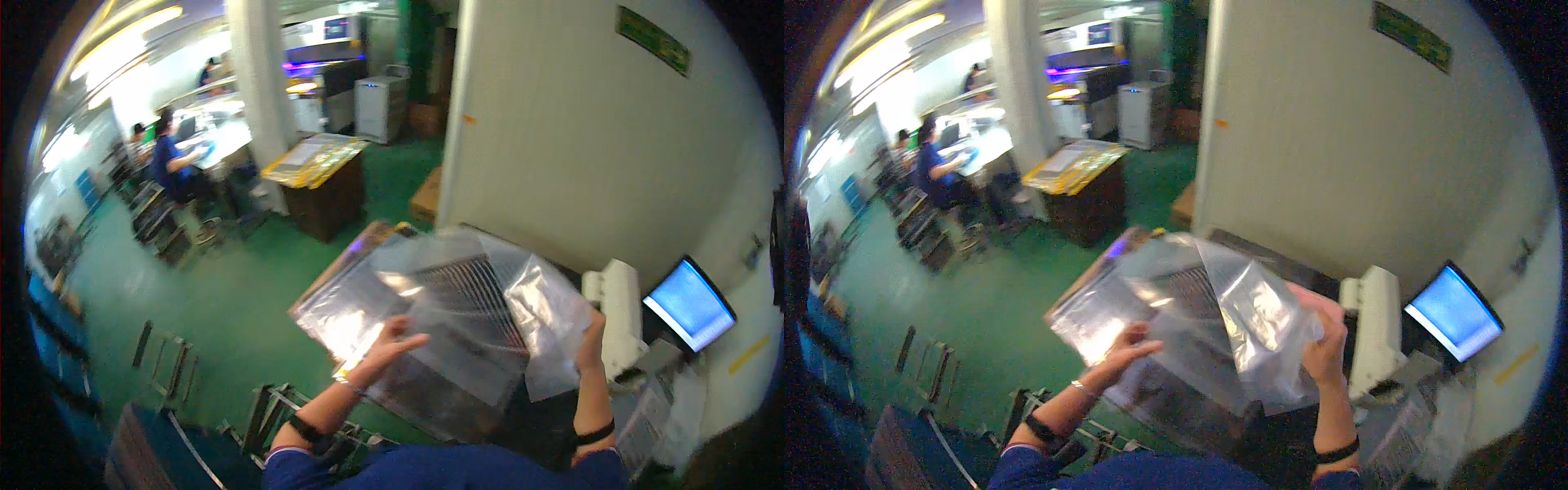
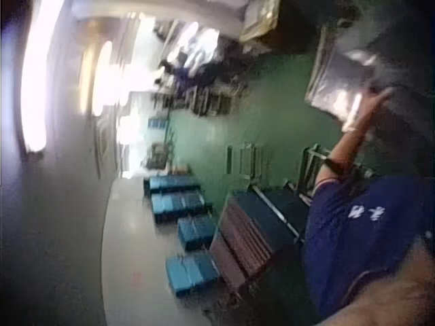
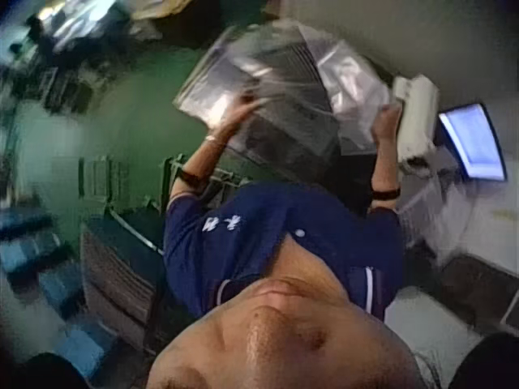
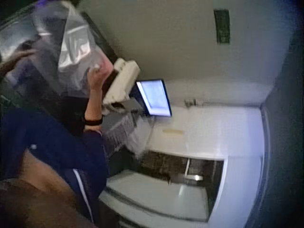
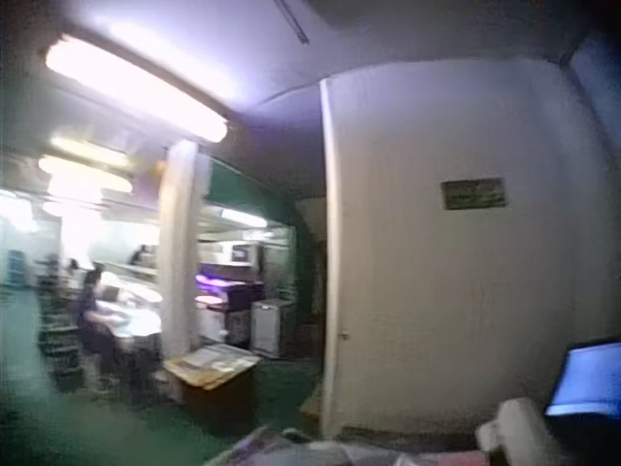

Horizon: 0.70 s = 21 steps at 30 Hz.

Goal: Organize and inspect large industrial patterned films and associated pink documents.

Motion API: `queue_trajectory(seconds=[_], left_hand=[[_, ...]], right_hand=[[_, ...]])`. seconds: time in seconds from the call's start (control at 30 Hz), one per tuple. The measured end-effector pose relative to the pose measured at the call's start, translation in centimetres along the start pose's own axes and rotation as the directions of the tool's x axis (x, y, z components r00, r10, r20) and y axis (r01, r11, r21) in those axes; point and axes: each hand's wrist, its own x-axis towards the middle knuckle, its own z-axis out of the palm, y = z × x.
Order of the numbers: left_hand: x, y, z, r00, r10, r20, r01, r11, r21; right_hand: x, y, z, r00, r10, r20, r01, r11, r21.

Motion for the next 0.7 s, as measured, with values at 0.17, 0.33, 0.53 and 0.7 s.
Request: queue_trajectory(seconds=[0.17,0.33,0.53,0.7], left_hand=[[0.0,1.4,-4.2,0.920,0.131,-0.371,-0.207,0.963,-0.174],[-2.9,4.2,-6.8,0.947,0.320,0.038,-0.282,0.879,-0.384],[-6.6,7.7,-7.6,0.940,0.339,0.041,-0.307,0.892,-0.332],[-5.6,9.4,-9.0,0.940,0.299,-0.162,-0.327,0.927,-0.186]], right_hand=[[2.4,-3.9,-5.1,0.941,0.008,-0.339,0.015,0.998,0.066],[1.5,-6.9,-5.2,0.915,0.207,-0.347,-0.007,0.867,0.499],[1.6,-7.8,-5.9,0.894,0.283,-0.348,-0.058,0.843,0.535],[4.0,-8.3,-6.9,0.917,0.348,-0.197,-0.240,0.873,0.425]])
